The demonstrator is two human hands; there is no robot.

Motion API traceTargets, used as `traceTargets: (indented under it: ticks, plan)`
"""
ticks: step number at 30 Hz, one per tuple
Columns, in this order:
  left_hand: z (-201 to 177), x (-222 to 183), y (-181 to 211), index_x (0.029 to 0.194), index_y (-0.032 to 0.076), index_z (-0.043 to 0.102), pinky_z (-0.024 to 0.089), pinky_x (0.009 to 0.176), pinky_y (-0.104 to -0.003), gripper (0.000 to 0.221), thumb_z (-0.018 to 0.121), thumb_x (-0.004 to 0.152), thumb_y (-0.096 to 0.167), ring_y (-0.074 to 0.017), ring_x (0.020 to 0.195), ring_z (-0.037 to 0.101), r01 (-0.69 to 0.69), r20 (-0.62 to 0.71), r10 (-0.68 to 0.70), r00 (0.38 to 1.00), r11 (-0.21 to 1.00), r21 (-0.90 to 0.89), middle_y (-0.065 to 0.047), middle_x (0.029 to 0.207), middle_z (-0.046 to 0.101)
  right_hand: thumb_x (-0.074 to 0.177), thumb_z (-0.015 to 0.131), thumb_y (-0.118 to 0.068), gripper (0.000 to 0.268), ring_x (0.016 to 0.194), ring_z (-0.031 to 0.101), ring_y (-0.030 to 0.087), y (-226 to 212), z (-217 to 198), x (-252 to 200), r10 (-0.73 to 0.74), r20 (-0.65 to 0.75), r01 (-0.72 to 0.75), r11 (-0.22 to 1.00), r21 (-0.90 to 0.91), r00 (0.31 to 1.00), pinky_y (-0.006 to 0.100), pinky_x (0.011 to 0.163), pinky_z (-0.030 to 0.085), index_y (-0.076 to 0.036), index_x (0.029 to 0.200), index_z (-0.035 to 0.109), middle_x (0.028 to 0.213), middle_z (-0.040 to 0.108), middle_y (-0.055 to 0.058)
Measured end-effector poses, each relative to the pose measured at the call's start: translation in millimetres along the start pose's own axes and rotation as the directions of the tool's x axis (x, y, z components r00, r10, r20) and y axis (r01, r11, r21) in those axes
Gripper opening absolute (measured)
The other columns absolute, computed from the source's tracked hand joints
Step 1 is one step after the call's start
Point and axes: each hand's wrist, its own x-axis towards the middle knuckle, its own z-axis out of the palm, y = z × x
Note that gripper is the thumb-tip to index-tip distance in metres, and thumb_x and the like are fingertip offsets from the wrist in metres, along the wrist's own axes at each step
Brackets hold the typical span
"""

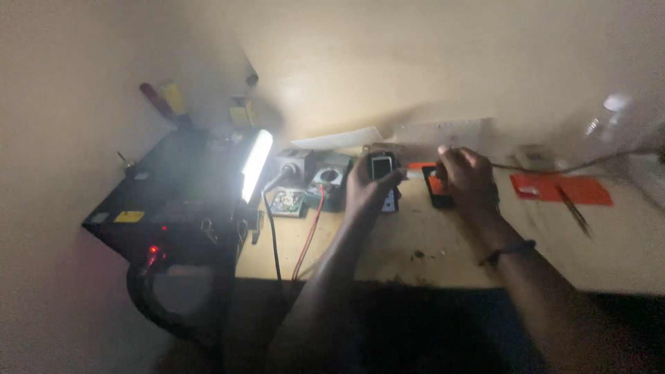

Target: The person is disassembling a mobile phone, using a small tool to pry open the casing and remove internal components.

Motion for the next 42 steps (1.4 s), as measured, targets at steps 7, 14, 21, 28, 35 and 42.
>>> traceTargets:
  ticks: [7, 14, 21, 28, 35, 42]
  plan:
    - [3.8, -11.6, 14.4, 0.102, -0.006, 0.060, 0.052, 0.040, -0.035, 0.043, 0.085, 0.068, 0.006, -0.0256, 0.049, 0.066, 0.013, -0.014, -0.013, 1.000, 1.000, -0.001, -0.018, 0.066, 0.064, 0.089, 0.062, -0.029, 0.025, 0.043, 0.054, 0.013, 18.5, -2.6, 26.5, 0.012, -0.184, 0.044, 0.954, 0.298, 0.983, 0.025, 0.033, 0.040, -0.010, 0.073, 0.065, 0.057, 0.058, 0.007]
    - [-0.4, -13.9, 19.0, 0.101, -0.004, 0.057, 0.051, 0.043, -0.031, 0.038, 0.080, 0.072, 0.008, -0.0247, 0.052, 0.067, 0.052, -0.038, -0.051, 0.998, 0.998, 0.028, -0.016, 0.067, 0.064, 0.089, 0.059, -0.026, 0.025, 0.047, 0.052, 0.015, 2.8, -3.2, 10.3, -0.034, -0.136, 0.072, 0.955, 0.288, 0.990, 0.026, 0.043, 0.038, -0.009, 0.070, 0.062, 0.057, 0.055, 0.008]
    - [-2.3, -7.0, 14.5, 0.104, -0.005, 0.055, 0.053, 0.045, -0.033, 0.039, 0.077, 0.073, 0.004, -0.0269, 0.055, 0.067, 0.068, -0.008, -0.068, 0.998, 0.997, -0.032, -0.019, 0.068, 0.062, 0.089, 0.062, -0.032, 0.027, 0.051, 0.058, 0.019, 23.7, -4.7, 25.4, -0.050, -0.198, 0.091, 0.975, 0.203, 0.979, 0.029, 0.043, 0.041, -0.012, 0.071, 0.066, 0.061, 0.062, 0.010]
    - [0.6, -9.8, 20.7, 0.100, -0.005, 0.055, 0.052, 0.045, -0.032, 0.037, 0.077, 0.071, 0.005, -0.0250, 0.053, 0.066, 0.072, -0.004, -0.072, 0.997, 0.997, -0.018, -0.018, 0.066, 0.062, 0.096, 0.057, -0.033, 0.031, 0.053, 0.054, 0.016, 15.9, -9.4, 26.2, -0.044, -0.117, 0.071, 0.970, 0.234, 0.992, 0.029, 0.046, 0.038, -0.010, 0.077, 0.066, 0.064, 0.062, 0.009]
    - [-5.8, -10.4, 21.6, 0.101, -0.005, 0.054, 0.049, 0.039, -0.030, 0.038, 0.078, 0.073, 0.007, -0.0247, 0.050, 0.065, 0.111, 0.002, -0.112, 0.994, 0.985, -0.132, -0.019, 0.066, 0.062, 0.093, 0.053, -0.062, 0.050, 0.051, 0.057, 0.014, 20.1, -19.5, 36.1, 0.020, 0.225, -0.191, 0.607, 0.771, 0.974, 0.021, 0.046, 0.036, -0.015, 0.083, 0.068, 0.067, 0.066, 0.007]
    - [-2.8, -14.5, 25.2, 0.100, -0.005, 0.054, 0.047, 0.037, -0.029, 0.037, 0.077, 0.073, 0.004, -0.0248, 0.048, 0.064, 0.110, -0.024, -0.116, 0.993, 0.978, -0.178, -0.020, 0.064, 0.063, 0.092, 0.053, -0.064, 0.055, 0.051, 0.056, 0.016, 31.3, -17.6, 42.7, 0.057, 0.178, -0.178, 0.565, 0.806, 0.982, 0.024, 0.046, 0.035, -0.010, 0.086, 0.065, 0.068, 0.065, 0.011]
